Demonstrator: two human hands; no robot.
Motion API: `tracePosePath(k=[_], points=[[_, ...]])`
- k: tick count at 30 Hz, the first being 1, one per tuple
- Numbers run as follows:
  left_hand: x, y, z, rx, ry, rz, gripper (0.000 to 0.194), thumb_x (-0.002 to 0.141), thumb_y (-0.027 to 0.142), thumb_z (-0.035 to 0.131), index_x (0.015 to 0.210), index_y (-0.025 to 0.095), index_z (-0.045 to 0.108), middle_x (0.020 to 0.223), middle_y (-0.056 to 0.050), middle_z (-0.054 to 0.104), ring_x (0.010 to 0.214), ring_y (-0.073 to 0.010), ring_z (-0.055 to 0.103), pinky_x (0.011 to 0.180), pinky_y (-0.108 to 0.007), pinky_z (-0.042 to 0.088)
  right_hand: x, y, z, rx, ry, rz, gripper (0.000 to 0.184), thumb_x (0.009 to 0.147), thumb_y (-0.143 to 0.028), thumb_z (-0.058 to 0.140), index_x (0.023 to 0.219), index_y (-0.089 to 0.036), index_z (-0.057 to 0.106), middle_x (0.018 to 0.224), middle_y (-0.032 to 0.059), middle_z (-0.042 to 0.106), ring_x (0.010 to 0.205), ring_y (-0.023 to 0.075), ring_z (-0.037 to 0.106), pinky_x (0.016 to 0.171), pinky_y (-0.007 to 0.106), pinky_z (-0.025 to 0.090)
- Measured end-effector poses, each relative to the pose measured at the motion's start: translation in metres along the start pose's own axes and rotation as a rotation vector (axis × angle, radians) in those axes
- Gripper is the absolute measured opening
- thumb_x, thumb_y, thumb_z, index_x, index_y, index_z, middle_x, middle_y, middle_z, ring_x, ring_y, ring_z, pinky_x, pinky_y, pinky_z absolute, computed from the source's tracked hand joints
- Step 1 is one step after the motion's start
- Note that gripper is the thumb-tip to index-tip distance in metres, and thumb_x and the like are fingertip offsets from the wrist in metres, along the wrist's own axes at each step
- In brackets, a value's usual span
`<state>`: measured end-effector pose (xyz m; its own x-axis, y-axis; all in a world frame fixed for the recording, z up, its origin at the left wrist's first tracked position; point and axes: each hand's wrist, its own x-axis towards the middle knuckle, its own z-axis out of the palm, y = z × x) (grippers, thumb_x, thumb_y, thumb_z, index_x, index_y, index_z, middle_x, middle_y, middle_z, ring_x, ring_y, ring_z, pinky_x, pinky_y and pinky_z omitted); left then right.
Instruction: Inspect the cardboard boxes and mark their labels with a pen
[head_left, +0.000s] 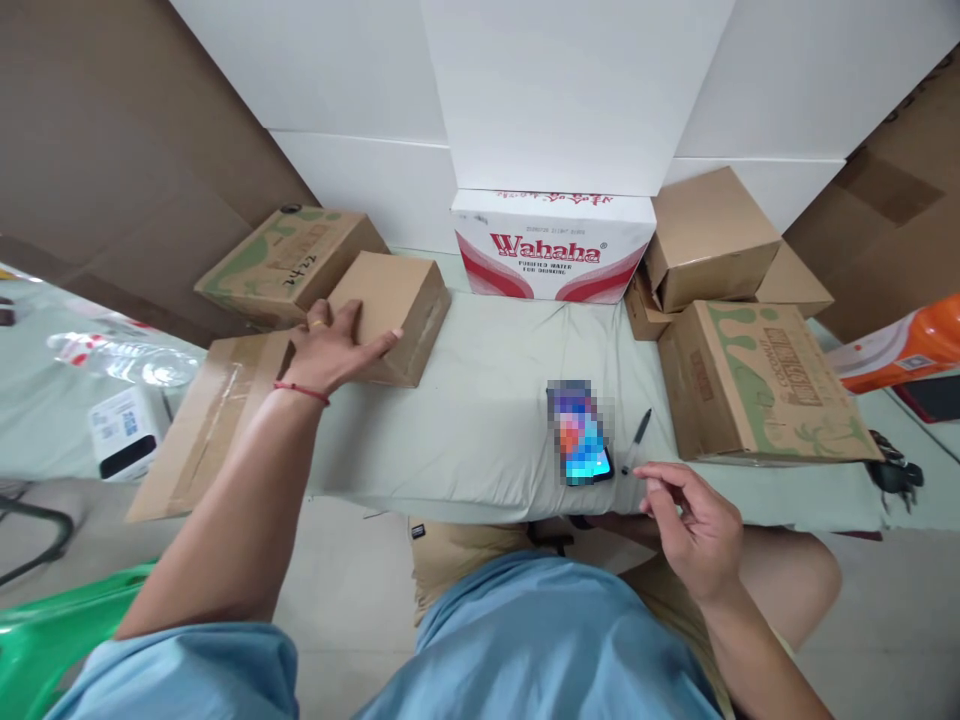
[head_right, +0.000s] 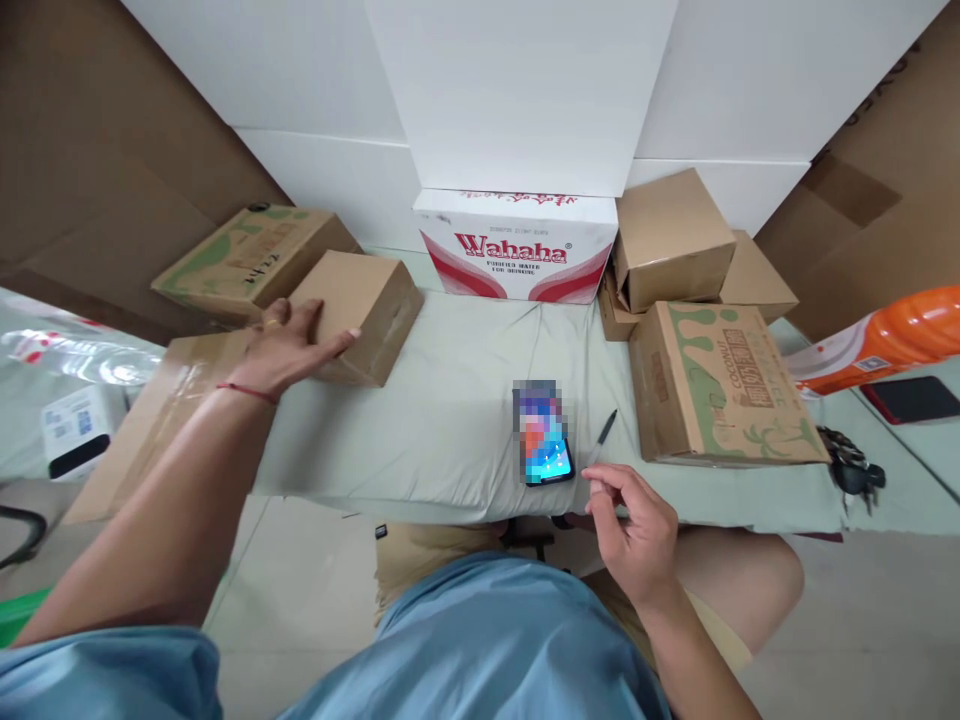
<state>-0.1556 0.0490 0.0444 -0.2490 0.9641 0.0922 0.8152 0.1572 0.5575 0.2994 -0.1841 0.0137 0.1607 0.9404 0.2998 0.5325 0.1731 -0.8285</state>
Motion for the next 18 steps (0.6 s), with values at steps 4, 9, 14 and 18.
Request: tracePosePath(k=[4, 9, 14, 18], points=[[-0.055, 0.013, 0.016, -0.026, 0.011, 0.056, 0.094, 0.076, 0.063, 0.092, 0.149, 0.011, 0.062, 0.176, -0.027, 0.036, 0.165, -0.0599, 0.021, 0.13, -0.08, 0.013, 0.003, 0.006, 0.005, 0.055, -0.026, 0.141, 0.019, 0.105, -0.038, 0.066, 0.1, -0.027, 0.08, 0.088, 0.0034, 0.079, 0.062, 0.0168, 0.071, 0.061, 0.03, 0.061], [-0.153, 0.029, 0.034, -0.274, 0.017, 0.138, 0.068, 0.089, 0.065, 0.079, 0.143, 0.026, 0.068, 0.169, -0.02, 0.049, 0.164, -0.0474, 0.033, 0.135, -0.066, 0.02, 0.016, -0.002, 0.034, 0.212, -0.228, 0.291, 0.031, 0.104, -0.054, 0.066, 0.106, -0.026, 0.08, 0.089, 0.0059, 0.081, 0.072, 0.0219, 0.076, 0.064, 0.033, 0.063], [-0.194, 0.009, 0.046, -0.832, 0.117, -0.367, 0.067, 0.089, 0.078, 0.072, 0.13, 0.025, 0.072, 0.144, -0.013, 0.068, 0.13, -0.031, 0.065, 0.108, -0.042, 0.052, 0.039, -0.017, 0.083, 0.363, -0.365, 0.28, 0.046, 0.102, -0.064, 0.068, 0.127, -0.027, 0.077, 0.125, 0.0103, 0.081, 0.11, 0.0272, 0.078, 0.09, 0.04, 0.067], [-0.193, -0.002, 0.06, -1.086, -0.011, -0.537, 0.077, 0.075, 0.092, 0.072, 0.103, 0.02, 0.078, 0.117, -0.014, 0.079, 0.125, -0.0346, 0.069, 0.097, -0.04, 0.054, 0.058, -0.028, 0.123, 0.482, -0.398, 0.35, 0.061, 0.099, -0.074, 0.065, 0.139, -0.029, 0.074, 0.149, 0.0104, 0.073, 0.141, 0.0309, 0.067, 0.108, 0.047, 0.063]])
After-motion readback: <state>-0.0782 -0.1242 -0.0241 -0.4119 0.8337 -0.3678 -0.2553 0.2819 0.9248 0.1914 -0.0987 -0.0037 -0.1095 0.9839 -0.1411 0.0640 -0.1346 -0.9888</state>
